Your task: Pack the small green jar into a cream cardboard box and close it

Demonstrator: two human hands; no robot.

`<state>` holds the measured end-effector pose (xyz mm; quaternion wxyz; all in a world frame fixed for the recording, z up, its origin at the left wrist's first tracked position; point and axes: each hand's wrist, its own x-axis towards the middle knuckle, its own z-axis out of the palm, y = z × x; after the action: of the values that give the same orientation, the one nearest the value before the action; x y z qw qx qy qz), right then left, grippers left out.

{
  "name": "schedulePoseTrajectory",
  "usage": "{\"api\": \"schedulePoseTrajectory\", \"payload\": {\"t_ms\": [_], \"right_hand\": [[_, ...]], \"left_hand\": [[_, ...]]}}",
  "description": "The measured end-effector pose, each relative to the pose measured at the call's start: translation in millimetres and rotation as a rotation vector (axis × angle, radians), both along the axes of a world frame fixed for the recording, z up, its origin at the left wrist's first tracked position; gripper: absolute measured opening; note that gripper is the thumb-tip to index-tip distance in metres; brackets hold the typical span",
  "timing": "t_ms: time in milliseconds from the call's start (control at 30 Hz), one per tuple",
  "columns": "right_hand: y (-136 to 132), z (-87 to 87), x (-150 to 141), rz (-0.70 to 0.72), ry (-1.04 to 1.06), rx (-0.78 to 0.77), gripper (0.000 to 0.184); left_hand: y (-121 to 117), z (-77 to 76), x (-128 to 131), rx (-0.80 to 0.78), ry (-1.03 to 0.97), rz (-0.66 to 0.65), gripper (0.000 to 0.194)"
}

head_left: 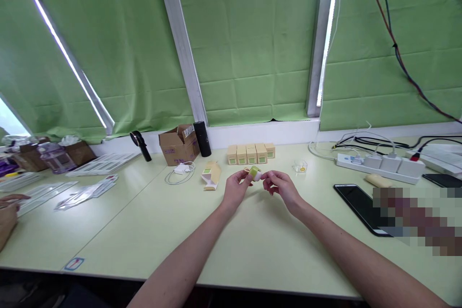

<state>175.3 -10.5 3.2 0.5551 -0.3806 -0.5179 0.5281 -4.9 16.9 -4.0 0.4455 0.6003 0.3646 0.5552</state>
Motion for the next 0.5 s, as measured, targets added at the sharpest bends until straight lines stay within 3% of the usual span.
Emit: {"api": "schedulePoseTrajectory", "payload": {"t_ms": [133, 300, 400, 500], "right_hand": [[7.8, -1.3, 7.5, -0.104, -0.142, 0.052, 0.045], [27.9, -8.9, 36.1, -0.539, -0.522, 0.169, 0.030], [40.8, -16.6, 55.8, -0.828, -0.836, 0.166, 0.035], [53.2, -26.6, 72.9, -0.948, -0.962, 0.065, 0.049]], "left_hand": [[1.9, -2.0, 0.4, -0.071, -0.103, -0.010, 0.052], [5.4, -5.1, -1.9, -0.103, -0.121, 0.035, 0.052], [6.6, -5.9, -2.9, -0.115, -0.118, 0.041, 0.053], [7.1, -6.3, -3.4, -0.118, -0.122, 0.040, 0.054]]}}
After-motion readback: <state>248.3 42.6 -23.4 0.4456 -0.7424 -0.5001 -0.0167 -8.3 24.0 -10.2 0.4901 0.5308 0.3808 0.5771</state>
